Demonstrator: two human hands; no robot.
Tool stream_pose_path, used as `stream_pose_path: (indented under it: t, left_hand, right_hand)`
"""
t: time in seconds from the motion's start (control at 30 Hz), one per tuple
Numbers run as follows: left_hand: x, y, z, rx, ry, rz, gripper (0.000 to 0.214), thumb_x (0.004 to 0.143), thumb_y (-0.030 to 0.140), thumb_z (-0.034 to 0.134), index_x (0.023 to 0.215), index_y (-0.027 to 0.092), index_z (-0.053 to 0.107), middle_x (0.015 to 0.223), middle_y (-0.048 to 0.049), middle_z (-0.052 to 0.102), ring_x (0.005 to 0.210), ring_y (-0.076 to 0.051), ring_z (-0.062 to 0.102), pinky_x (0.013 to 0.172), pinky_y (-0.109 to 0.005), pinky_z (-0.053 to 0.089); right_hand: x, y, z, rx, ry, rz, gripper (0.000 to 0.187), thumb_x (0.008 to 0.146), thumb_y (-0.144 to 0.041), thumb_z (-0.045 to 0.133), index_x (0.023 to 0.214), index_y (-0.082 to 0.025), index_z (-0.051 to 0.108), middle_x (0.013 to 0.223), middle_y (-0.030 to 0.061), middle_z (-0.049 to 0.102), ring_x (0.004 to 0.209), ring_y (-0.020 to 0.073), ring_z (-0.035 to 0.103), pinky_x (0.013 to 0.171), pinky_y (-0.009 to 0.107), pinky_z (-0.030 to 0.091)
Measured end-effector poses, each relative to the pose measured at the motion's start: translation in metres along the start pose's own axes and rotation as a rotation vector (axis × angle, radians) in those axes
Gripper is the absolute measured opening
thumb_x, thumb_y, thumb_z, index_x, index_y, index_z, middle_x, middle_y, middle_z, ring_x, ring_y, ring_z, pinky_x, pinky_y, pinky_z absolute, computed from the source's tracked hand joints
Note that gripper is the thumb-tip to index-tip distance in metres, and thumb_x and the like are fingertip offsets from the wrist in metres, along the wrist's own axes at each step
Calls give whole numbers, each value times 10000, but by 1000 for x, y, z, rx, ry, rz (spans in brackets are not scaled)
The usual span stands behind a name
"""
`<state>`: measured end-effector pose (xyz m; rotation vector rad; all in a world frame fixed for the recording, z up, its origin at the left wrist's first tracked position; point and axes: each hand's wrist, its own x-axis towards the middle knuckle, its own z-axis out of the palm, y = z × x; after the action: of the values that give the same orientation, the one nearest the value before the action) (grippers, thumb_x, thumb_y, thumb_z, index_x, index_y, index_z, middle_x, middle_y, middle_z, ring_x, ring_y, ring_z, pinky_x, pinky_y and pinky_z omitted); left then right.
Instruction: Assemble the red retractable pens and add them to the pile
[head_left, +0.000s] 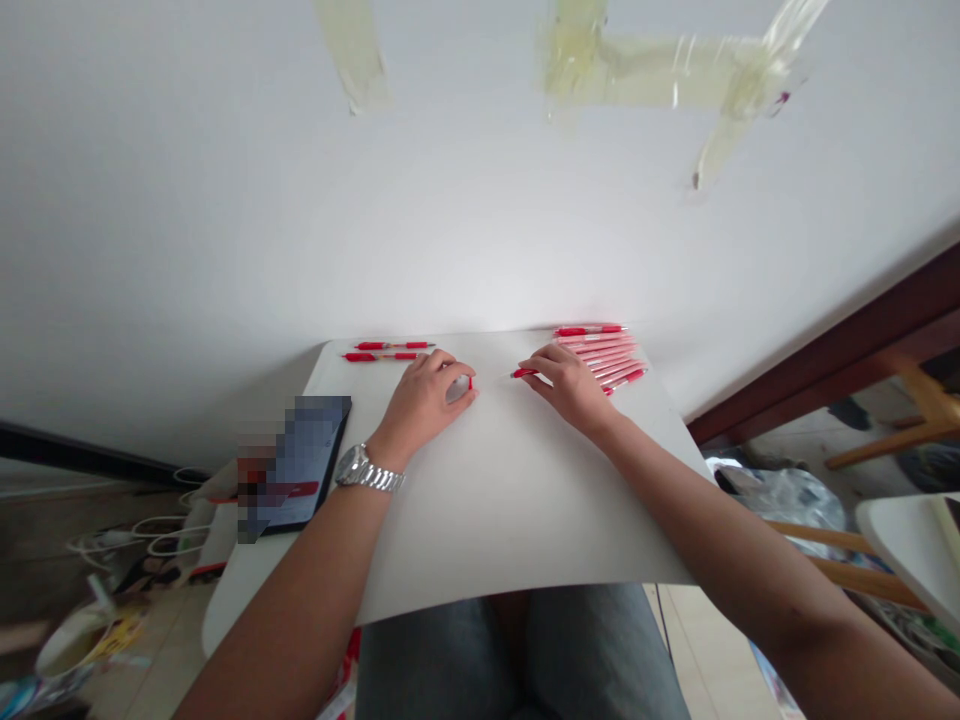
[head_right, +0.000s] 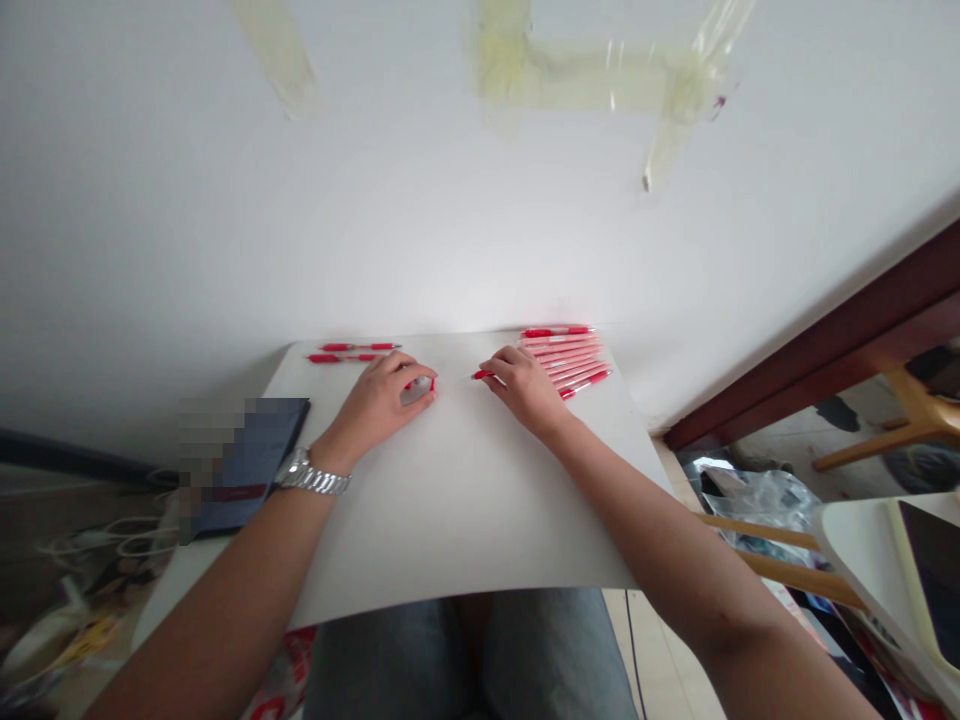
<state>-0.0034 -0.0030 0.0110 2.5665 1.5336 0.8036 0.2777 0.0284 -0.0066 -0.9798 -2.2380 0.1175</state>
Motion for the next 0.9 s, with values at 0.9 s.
stream_pose_path:
  t: [0.9]
  left_hand:
    - [-2,-4,3,22,-3,-6,265,932,301,758,1195,264,767,1181,-78,614,1071,-281,598,1050,-485,508]
  right_hand:
    - [1,-2,-2,15,15,8,178,1062,-228,629,1147,-230,786,1076,115,701,973,254,677,865,396,563]
